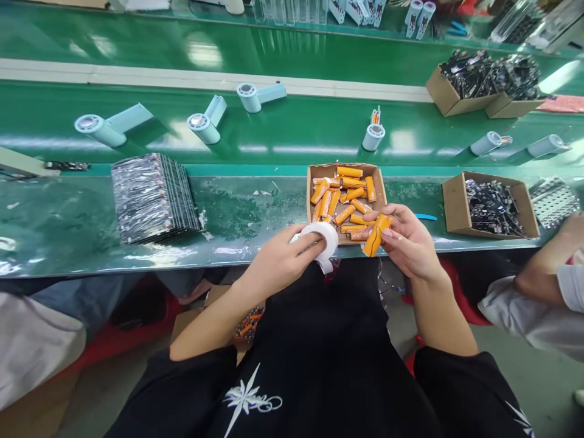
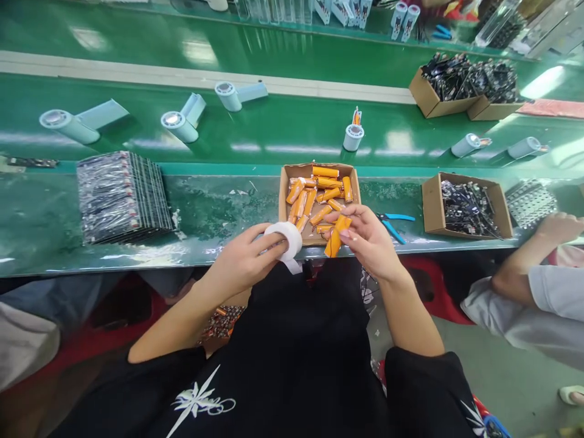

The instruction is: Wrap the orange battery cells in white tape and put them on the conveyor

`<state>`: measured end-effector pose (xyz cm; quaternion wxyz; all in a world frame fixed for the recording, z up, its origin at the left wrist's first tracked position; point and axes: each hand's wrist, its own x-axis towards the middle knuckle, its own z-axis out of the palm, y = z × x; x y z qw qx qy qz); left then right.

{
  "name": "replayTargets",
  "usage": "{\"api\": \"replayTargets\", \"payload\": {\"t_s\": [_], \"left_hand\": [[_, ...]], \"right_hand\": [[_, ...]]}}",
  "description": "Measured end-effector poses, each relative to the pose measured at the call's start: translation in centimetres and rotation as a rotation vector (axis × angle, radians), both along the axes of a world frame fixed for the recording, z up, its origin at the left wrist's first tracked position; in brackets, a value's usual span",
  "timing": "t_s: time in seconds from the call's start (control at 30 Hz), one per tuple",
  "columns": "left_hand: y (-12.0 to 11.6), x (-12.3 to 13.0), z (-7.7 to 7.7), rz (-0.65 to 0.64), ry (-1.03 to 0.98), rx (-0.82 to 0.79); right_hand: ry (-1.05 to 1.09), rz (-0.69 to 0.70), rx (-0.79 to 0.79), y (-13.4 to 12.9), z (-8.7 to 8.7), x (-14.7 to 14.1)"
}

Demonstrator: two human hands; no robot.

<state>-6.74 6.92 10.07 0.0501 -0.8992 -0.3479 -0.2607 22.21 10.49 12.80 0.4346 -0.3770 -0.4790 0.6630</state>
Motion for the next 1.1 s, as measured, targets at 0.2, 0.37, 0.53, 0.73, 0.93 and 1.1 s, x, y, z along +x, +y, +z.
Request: {"api": "replayTargets", "payload": {"t_s": [0.2,0.37,0.53,0.73,0.93,1.1], "left_hand": [[0.1,0.6,0.7,-0.046,0.087,0.035],[-0.1,1.1,1.3,-0.055,0.140,-0.005],[0.0,1.7,1.5,-0.112,0.210,0.044],[0.3,2.9,2.2,-0.076,0.305,0.080],[1.0,5.1,2.5,0.125,0.132,0.024],[2.4,5.1,3.1,-0.056,0.172,-0.138]], "right_hand": [[-0.235,0.039,0.260,-1.3,-0.8,-0.1],[-0.495,0.079,0.424,-1.7,-0.7,-0.2],[-0.629,0.195,0.505,-1.4,0.3,-0.3],[-0.469,0.089,0.255,-1.1,-1.8,-0.7],[0.031,-0.603,0.182,-2.6,-5.1,-4.8],[-0.140,-0.269,0.048,-1.9,-4.2,-2.2]]}}
